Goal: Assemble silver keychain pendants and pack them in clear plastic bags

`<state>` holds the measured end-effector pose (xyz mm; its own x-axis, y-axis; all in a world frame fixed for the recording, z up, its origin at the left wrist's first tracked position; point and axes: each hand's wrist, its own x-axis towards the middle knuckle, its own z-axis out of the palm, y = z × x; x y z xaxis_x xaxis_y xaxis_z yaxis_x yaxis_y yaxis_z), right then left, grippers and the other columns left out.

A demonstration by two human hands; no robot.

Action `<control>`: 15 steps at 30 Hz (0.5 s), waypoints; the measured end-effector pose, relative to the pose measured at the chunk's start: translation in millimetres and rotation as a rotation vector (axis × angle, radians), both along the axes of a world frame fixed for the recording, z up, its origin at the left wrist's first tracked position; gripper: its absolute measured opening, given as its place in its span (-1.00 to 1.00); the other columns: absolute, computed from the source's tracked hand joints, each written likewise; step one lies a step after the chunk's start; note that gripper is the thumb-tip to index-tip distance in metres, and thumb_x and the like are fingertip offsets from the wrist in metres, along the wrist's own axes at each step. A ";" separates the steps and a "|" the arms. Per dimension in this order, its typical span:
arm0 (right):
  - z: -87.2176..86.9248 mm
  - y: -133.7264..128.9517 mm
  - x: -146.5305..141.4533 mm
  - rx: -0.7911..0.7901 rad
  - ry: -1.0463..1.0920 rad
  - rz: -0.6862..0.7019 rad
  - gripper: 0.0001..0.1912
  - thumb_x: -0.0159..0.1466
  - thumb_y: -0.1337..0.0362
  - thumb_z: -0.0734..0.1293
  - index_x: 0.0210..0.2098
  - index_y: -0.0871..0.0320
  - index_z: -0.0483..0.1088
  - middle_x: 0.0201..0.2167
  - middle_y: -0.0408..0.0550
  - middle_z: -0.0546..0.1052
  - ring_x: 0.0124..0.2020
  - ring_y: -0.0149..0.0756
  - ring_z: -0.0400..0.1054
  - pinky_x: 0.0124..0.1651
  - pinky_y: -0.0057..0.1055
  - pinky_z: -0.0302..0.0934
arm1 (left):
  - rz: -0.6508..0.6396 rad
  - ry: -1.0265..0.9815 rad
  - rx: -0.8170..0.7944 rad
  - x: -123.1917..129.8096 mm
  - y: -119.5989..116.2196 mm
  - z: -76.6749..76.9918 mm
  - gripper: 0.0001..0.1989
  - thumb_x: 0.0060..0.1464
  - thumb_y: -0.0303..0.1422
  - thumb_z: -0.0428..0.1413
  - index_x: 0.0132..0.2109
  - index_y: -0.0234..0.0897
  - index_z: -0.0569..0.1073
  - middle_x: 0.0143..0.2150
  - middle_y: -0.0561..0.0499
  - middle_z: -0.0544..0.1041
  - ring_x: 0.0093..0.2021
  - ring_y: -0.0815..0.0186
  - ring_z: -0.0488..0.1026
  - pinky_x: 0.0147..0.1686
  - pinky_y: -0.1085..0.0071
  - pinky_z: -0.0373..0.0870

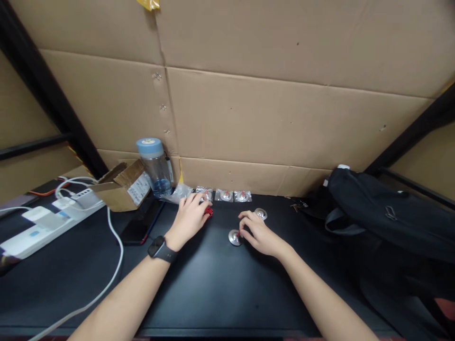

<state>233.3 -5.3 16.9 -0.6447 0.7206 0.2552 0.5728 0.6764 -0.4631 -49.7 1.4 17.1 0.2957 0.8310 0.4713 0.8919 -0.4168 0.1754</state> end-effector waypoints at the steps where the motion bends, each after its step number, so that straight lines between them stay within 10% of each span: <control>1: 0.4 1.6 2.2 0.014 0.009 -0.020 -0.92 0.38 0.25 0.28 -0.13 0.06 0.33 0.09 0.05 0.37 0.09 -0.11 0.29 0.18 -0.07 0.17 | 0.030 0.015 0.014 -5.5 3.6 -0.5 -0.77 0.12 -0.45 0.23 -0.05 -0.15 0.55 0.12 -0.13 0.46 0.17 -0.04 0.29 0.06 0.07 0.20; 8: -11.8 30.5 43.7 0.201 -0.072 -0.459 -0.67 0.30 0.19 0.32 0.05 0.00 0.33 0.17 0.07 0.40 0.14 0.04 0.29 0.05 -0.01 0.19 | -0.010 0.008 -0.033 -14.6 11.7 -10.5 -0.92 0.16 -0.35 0.25 -0.18 -0.12 0.59 0.03 -0.08 0.49 0.11 0.00 0.31 0.01 0.11 0.20; 15: -34.7 51.3 69.3 0.089 -0.092 -0.492 -0.56 0.27 0.12 0.33 0.13 -0.02 0.32 0.18 0.07 0.45 0.15 0.07 0.33 0.04 0.00 0.18 | -0.058 0.042 -0.081 -7.8 6.2 -3.4 -0.95 0.11 -0.32 0.28 -0.27 -0.16 0.57 -0.05 -0.07 0.48 0.08 0.03 0.30 -0.04 0.17 0.17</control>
<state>302.5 46.0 -17.8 -0.2566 0.9227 0.2876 0.8692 0.3505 -0.3489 -57.5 7.5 13.6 0.3626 0.8466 0.3896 0.8740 -0.4540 0.1731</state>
